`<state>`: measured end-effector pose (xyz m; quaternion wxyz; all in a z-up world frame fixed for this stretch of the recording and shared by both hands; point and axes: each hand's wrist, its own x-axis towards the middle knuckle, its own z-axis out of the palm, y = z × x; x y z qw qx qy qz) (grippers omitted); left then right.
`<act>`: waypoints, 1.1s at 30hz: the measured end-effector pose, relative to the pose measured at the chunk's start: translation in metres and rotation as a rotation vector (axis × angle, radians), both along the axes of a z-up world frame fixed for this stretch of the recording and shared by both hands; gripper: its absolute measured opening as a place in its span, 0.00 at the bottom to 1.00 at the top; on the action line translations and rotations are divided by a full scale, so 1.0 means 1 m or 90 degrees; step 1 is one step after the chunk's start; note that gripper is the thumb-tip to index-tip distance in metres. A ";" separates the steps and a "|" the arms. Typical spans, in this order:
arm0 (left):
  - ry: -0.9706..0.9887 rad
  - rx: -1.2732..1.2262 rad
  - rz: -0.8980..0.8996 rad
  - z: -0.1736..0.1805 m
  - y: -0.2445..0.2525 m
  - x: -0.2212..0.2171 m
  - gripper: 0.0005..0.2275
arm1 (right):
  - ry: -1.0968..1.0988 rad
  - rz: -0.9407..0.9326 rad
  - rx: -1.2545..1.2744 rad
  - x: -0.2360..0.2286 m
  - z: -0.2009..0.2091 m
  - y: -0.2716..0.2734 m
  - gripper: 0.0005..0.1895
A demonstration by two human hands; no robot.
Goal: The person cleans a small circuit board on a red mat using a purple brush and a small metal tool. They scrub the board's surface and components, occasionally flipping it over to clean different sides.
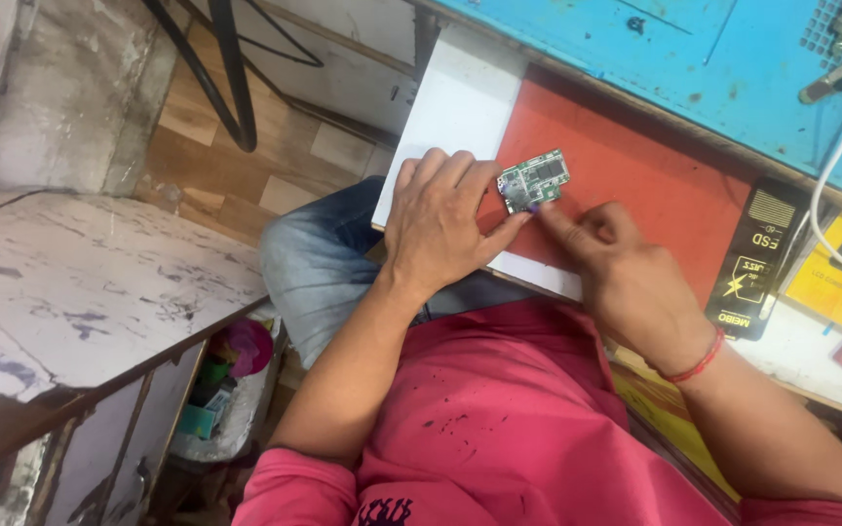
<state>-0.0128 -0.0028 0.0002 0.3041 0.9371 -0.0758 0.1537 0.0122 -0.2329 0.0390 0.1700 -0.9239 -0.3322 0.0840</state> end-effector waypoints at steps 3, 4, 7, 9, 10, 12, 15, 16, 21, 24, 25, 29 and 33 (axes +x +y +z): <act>-0.012 0.005 -0.017 -0.001 -0.002 0.006 0.20 | -0.015 -0.063 -0.026 -0.004 0.000 -0.005 0.33; -0.011 0.007 -0.020 -0.001 -0.003 0.005 0.20 | 0.005 -0.039 -0.041 -0.006 0.000 -0.006 0.33; -0.019 0.010 -0.014 0.000 0.000 0.004 0.19 | -0.006 -0.038 -0.018 -0.007 -0.001 -0.002 0.34; -0.012 0.003 -0.009 0.000 -0.002 0.005 0.19 | -0.022 -0.062 -0.029 -0.006 0.000 -0.003 0.34; -0.012 -0.001 -0.005 0.000 -0.003 0.006 0.19 | -0.023 -0.069 -0.054 -0.004 0.000 -0.004 0.33; -0.026 0.000 -0.006 -0.001 -0.003 0.005 0.19 | -0.011 -0.047 -0.058 0.000 -0.002 -0.005 0.34; -0.014 0.001 -0.002 -0.003 -0.003 0.001 0.19 | 0.016 -0.038 -0.019 -0.008 -0.003 -0.009 0.35; -0.012 -0.001 0.000 -0.003 -0.004 0.004 0.19 | 0.010 -0.066 -0.017 -0.008 -0.001 -0.011 0.34; -0.007 0.000 -0.008 -0.002 0.000 0.004 0.19 | 0.077 -0.055 -0.006 -0.010 0.010 0.002 0.31; -0.016 0.010 -0.002 -0.002 -0.002 0.004 0.20 | 0.059 -0.079 0.015 -0.004 0.009 0.017 0.31; -0.020 0.013 0.001 -0.003 -0.005 0.003 0.20 | 0.070 -0.086 0.013 -0.003 0.008 0.019 0.30; -0.001 -0.004 0.006 0.000 -0.004 0.004 0.19 | 0.042 -0.039 0.021 -0.011 0.015 0.015 0.33; 0.001 0.002 0.010 -0.005 -0.004 0.003 0.19 | 0.038 -0.103 0.038 -0.014 0.009 0.004 0.29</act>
